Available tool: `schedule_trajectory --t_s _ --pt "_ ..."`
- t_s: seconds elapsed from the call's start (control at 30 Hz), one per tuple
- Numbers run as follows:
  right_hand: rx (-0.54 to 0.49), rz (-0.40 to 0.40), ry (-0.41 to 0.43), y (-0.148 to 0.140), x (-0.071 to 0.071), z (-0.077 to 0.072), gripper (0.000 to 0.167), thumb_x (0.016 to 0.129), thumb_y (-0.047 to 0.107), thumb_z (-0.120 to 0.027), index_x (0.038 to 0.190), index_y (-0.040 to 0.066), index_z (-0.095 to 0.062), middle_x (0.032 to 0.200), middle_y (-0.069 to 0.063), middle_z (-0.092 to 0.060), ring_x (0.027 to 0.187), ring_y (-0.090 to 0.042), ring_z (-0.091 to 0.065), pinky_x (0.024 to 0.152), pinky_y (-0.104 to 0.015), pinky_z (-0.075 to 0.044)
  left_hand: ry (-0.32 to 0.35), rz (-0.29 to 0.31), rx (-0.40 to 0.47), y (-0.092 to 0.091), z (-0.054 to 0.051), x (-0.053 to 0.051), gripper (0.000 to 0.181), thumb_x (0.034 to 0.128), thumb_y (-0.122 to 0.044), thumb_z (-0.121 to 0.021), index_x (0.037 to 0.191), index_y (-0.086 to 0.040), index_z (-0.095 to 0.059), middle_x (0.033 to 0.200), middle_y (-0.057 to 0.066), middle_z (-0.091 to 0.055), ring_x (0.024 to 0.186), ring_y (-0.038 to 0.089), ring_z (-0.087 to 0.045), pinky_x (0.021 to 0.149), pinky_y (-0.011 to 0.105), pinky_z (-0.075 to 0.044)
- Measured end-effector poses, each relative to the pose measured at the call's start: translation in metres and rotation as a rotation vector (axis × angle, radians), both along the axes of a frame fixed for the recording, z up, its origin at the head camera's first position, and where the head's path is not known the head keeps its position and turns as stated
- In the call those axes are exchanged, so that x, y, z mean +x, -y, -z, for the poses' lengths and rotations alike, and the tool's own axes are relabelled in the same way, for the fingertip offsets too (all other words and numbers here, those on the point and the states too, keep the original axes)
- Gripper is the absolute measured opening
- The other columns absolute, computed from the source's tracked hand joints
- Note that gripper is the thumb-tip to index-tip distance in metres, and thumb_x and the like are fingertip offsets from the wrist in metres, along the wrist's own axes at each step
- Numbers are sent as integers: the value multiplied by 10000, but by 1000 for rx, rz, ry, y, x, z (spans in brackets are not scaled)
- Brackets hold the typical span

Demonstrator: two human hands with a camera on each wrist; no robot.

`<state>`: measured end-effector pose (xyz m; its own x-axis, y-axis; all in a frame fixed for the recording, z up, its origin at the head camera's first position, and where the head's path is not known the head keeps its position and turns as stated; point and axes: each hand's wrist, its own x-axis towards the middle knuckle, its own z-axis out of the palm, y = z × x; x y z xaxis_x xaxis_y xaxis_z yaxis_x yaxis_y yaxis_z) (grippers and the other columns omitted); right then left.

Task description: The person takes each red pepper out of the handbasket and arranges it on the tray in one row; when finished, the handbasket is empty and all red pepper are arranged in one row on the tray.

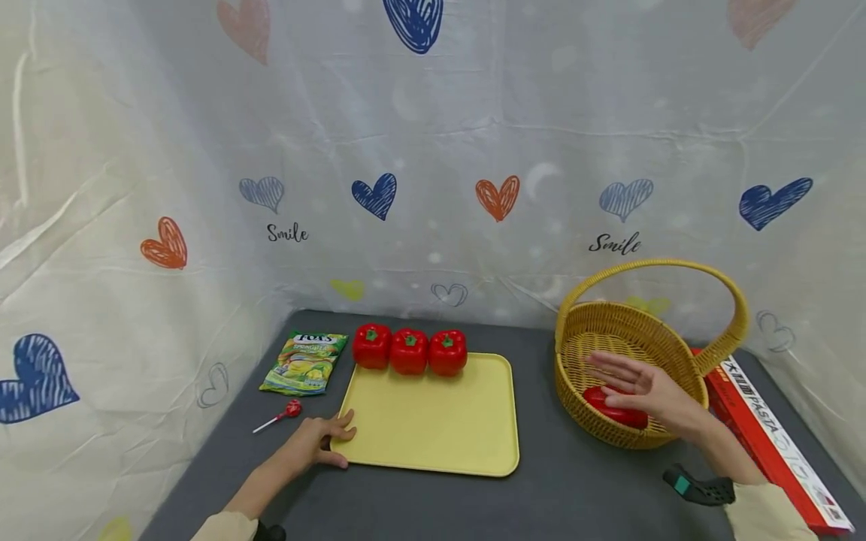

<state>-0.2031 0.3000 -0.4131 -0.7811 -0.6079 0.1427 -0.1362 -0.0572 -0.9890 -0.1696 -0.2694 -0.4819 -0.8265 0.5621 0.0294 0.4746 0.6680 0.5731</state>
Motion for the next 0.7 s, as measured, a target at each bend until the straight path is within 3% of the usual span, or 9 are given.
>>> schedule_trajectory --t_s 0.2,0.33,0.53,0.7 --pt "91 134 25 -39 17 3 559 968 -77 -453 1493 70 -329 1363 163 -529 1220 -33 -522 885 -245 -495 16 -9 -1 1 -1 0 634 691 -331 -795 1167 63 -655 1327 290 -488 1202 498 -439 913 407 -487" --pt "173 196 46 -49 21 5 541 974 -35 -479 1483 98 -355 1318 208 -543 1177 -3 -544 849 -247 -512 18 -9 5 1 -1 0 628 693 -323 -794 1164 69 -655 1325 296 -486 1198 507 -437 903 398 -493" --pt "235 236 5 -42 14 8 540 954 -20 -529 1465 55 -372 1289 215 -559 1167 35 -533 834 -239 -515 26 1 26 2 -2 0 626 702 -317 -789 1167 76 -650 1325 309 -474 1198 521 -423 898 389 -495" --pt "253 257 -90 -25 -3 10 567 930 11 -589 1451 -18 -366 1319 159 -556 1181 51 -511 850 -191 -489 -1 12 33 1 1 0 616 693 -312 -796 1153 74 -661 1312 315 -484 1184 529 -437 904 400 -492"
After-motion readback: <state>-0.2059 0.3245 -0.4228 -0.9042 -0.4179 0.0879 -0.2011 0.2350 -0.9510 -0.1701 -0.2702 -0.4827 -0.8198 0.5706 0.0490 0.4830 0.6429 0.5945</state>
